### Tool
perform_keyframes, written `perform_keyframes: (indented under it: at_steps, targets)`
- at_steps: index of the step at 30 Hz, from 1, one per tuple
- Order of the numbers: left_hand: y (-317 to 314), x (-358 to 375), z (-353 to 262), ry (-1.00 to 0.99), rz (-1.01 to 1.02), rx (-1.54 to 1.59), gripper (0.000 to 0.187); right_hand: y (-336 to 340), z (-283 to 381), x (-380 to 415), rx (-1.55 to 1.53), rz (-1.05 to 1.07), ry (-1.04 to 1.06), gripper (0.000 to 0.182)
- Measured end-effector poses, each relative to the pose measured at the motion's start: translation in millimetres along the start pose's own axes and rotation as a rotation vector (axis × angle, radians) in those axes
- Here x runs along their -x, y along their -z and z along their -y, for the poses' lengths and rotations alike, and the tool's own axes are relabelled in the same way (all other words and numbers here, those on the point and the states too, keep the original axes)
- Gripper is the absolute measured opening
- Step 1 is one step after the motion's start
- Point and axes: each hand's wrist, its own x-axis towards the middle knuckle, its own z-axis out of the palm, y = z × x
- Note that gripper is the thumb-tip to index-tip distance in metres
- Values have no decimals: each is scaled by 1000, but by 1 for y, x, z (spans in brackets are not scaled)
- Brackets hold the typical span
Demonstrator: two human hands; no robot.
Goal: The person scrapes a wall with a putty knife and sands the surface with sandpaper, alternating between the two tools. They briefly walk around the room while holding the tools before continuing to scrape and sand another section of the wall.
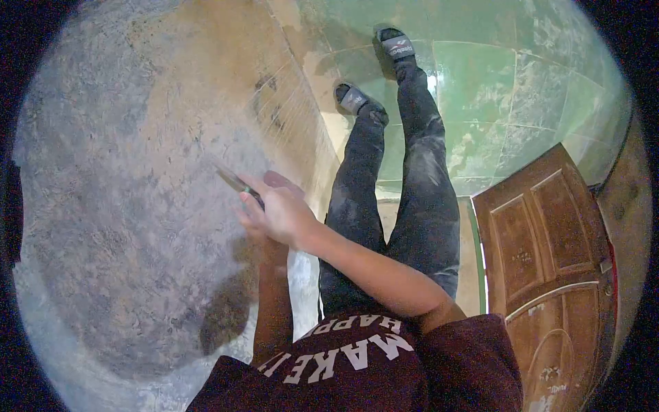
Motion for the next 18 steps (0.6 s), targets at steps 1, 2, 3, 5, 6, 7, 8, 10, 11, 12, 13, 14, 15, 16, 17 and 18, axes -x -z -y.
perform_keyframes:
  at_steps: [1, 2, 3, 5, 6, 7, 8, 10, 11, 12, 13, 14, 15, 16, 17, 18]
  targets:
    - [-6, 6, -1, -6, -120, 57, 77, 5, 13, -1, 20, 4, -11, 42]
    - [-5, 3, 1, -8, -118, 57, 77, 9, 28, -7, 19, 3, -9, 42]
    - [-3, 1, 3, -17, -103, 38, 77, 15, 49, -17, 10, 86, -68, 43]
    - [0, -1, 9, -33, -81, 7, 77, 5, 50, -50, 2, 176, -130, 44]
    - [4, 2, 12, -42, -78, -11, 77, -10, 38, -76, 10, 38, -10, 43]
    - [7, 4, 12, -44, -67, -37, 77, -15, 37, -88, 15, -114, 107, 41]
    - [7, 2, 14, -49, -49, -53, 76, -11, 31, -85, 19, -118, 108, 41]
    - [5, -4, 20, -66, -16, -72, 76, 15, 35, -69, 18, 99, 29, 45]
    - [4, -8, 22, -69, 4, -90, 76, 16, 47, -50, 26, 133, 12, 46]
    - [4, -13, 25, -75, 22, -102, 76, 11, 54, -44, 159, 148, 34, 47]
    - [5, -16, 29, -86, 32, -111, 75, 3, 53, -55, 154, 148, 7, 47]
    - [11, -16, 33, -92, 37, -130, 75, -4, 49, -66, 140, 148, -29, 47]
    - [18, -16, 37, -93, 45, -154, 75, 0, 42, -76, 134, 147, -39, 47]
    - [23, -20, 41, -97, 61, -174, 75, 7, 38, -92, 94, 98, -3, 47]
    - [27, -25, 46, -103, 75, -186, 75, 11, 35, -100, 59, 53, 34, 48]
    - [26, -25, 47, -105, 71, -178, 75, 14, 44, -89, 65, 61, 36, 48]
